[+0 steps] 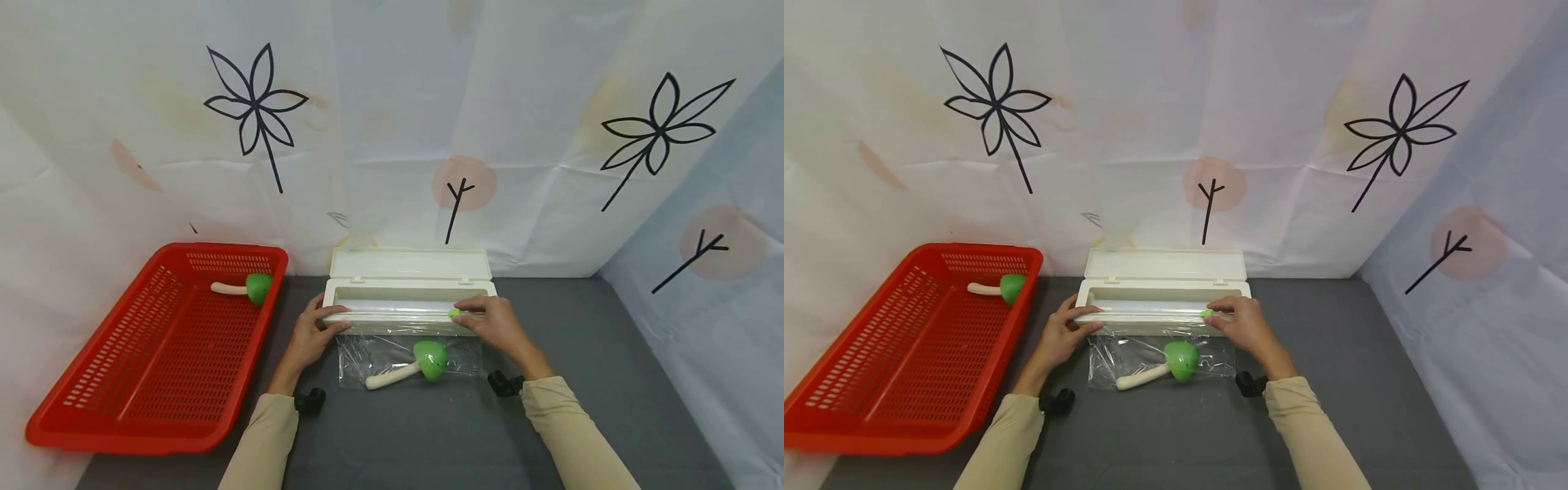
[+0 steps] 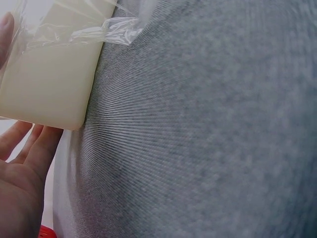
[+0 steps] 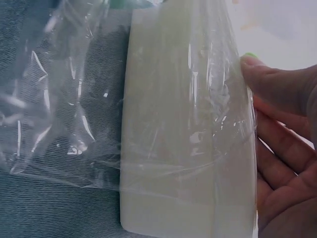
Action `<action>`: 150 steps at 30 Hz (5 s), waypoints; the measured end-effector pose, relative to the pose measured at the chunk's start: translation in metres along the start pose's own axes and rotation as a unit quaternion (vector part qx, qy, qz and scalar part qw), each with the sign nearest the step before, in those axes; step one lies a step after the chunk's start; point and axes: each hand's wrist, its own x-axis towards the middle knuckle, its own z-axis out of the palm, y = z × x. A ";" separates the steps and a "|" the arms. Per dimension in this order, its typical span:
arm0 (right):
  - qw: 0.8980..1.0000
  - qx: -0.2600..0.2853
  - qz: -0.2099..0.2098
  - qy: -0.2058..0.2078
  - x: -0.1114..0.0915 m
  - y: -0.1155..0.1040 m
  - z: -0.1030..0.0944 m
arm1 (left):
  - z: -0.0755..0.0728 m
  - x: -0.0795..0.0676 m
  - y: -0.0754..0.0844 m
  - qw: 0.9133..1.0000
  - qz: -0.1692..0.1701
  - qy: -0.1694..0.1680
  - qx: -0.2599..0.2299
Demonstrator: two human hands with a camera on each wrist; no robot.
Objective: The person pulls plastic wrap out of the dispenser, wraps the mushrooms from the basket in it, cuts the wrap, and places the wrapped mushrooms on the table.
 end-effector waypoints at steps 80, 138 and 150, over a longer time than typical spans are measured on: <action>0.931 0.147 0.187 0.279 -0.017 0.004 0.062 | 0.003 -0.002 -0.004 0.998 -0.009 -0.008 -0.054; 0.900 0.250 0.185 0.305 -0.016 0.003 0.048 | 0.003 -0.001 -0.004 0.998 -0.005 -0.006 -0.061; 0.906 0.267 0.188 0.271 -0.018 0.006 0.041 | 0.004 -0.001 -0.007 0.997 0.005 -0.003 -0.072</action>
